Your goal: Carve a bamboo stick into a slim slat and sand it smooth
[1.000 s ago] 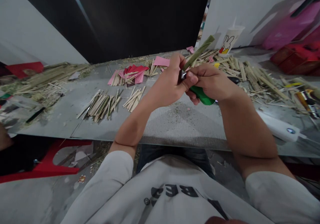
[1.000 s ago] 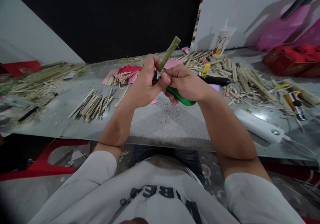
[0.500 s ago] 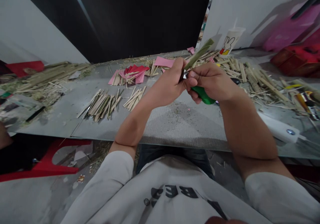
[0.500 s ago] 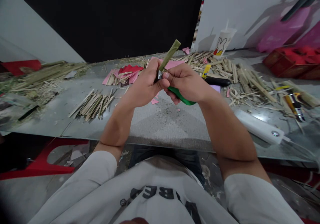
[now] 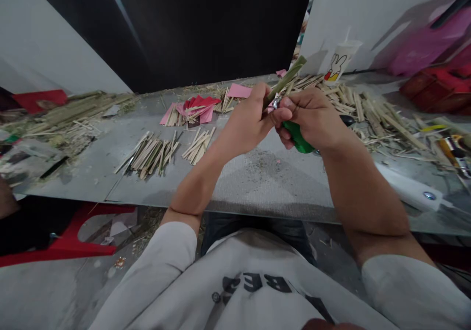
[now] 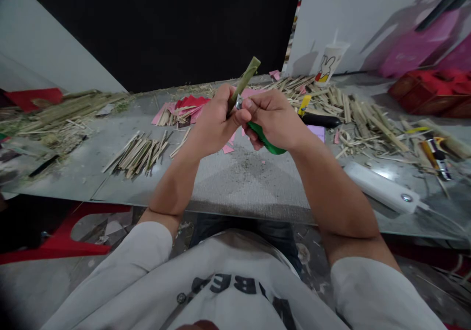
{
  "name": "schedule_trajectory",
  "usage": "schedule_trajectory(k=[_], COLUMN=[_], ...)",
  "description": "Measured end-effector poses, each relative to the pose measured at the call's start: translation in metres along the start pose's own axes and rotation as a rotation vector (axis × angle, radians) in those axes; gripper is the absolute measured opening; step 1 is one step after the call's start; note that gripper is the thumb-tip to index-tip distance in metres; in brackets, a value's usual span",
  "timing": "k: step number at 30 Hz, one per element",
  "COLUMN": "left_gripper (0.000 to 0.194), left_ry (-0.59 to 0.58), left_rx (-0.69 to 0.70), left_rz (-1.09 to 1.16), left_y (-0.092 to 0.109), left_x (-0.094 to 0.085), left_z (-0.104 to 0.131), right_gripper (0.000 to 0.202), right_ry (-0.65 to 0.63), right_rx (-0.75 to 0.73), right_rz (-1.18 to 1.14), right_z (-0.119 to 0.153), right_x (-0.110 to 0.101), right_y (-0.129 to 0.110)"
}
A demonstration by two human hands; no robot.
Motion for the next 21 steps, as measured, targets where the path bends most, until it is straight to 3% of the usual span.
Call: schedule_trajectory(k=[5,8,17,21], left_gripper=[0.063,0.062,0.061,0.063], left_ry=[-0.085,-0.099,0.0,-0.01], left_rx=[-0.035,-0.054,-0.096,-0.047], left_rz=[0.025,0.047,-0.017,0.022], left_y=[0.0038,0.0054,0.0059,0.0064], left_x=[-0.0007,-0.0008,-0.0015,-0.0023], left_z=[0.0004,0.0004,-0.001,-0.0011], right_gripper=[0.064,0.065,0.06,0.059], right_ry=[-0.102,-0.082,0.018,-0.045], right_rx=[0.078,0.06,-0.001,0.046], right_rz=[0.025,0.009,-0.018,-0.054], right_z=[-0.001,-0.002,-0.003,-0.0041], right_x=[0.0028,0.0039,0.0038,0.0021], right_y=[0.0027,0.0008,-0.0027,0.003])
Point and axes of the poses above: each hand's wrist, its own z-axis away from the middle knuckle, its own x-axis out of the palm, y = z × x, the point moved 5 cm from there along -z, towards the middle knuckle, and after that the axes turned 2 degrees about -x, right-handed, at the moved point
